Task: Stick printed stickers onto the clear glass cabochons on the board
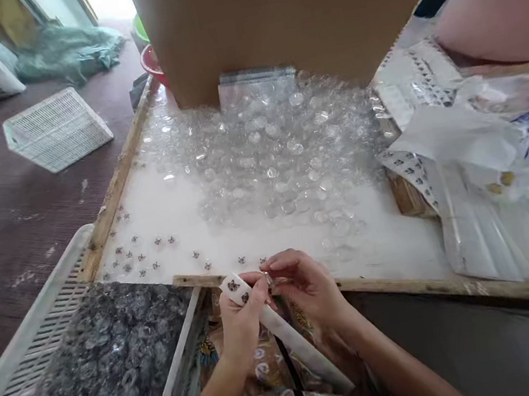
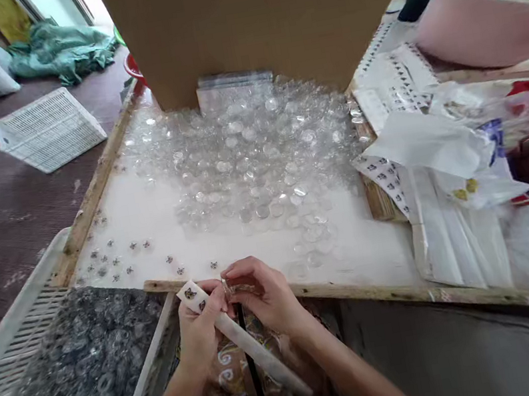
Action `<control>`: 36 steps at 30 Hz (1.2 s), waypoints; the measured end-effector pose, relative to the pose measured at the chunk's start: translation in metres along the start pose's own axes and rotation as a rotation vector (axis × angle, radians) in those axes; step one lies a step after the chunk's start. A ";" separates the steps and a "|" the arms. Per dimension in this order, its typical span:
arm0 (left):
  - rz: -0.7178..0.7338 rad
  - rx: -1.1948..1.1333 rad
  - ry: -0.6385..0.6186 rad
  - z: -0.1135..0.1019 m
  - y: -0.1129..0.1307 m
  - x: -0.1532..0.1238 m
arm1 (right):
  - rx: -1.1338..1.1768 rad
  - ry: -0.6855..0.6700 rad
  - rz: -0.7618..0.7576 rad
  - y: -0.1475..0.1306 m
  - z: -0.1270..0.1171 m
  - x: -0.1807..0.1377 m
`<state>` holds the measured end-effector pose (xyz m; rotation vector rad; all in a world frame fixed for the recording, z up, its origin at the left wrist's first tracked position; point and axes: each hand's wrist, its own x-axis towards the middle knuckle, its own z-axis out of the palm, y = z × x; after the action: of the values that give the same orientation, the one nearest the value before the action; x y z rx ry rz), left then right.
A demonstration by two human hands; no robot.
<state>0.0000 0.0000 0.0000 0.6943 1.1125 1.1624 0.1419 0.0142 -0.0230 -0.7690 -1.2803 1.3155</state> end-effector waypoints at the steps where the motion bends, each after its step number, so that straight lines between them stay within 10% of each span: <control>1: 0.002 0.005 0.000 0.000 0.000 0.000 | 0.017 0.002 0.010 0.001 0.000 -0.001; 36: 0.062 0.121 -0.001 -0.002 0.000 -0.008 | 0.245 0.049 0.088 0.000 0.010 0.001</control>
<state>-0.0021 -0.0078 0.0021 0.8275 1.1750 1.1535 0.1322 0.0121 -0.0203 -0.6861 -1.0325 1.4835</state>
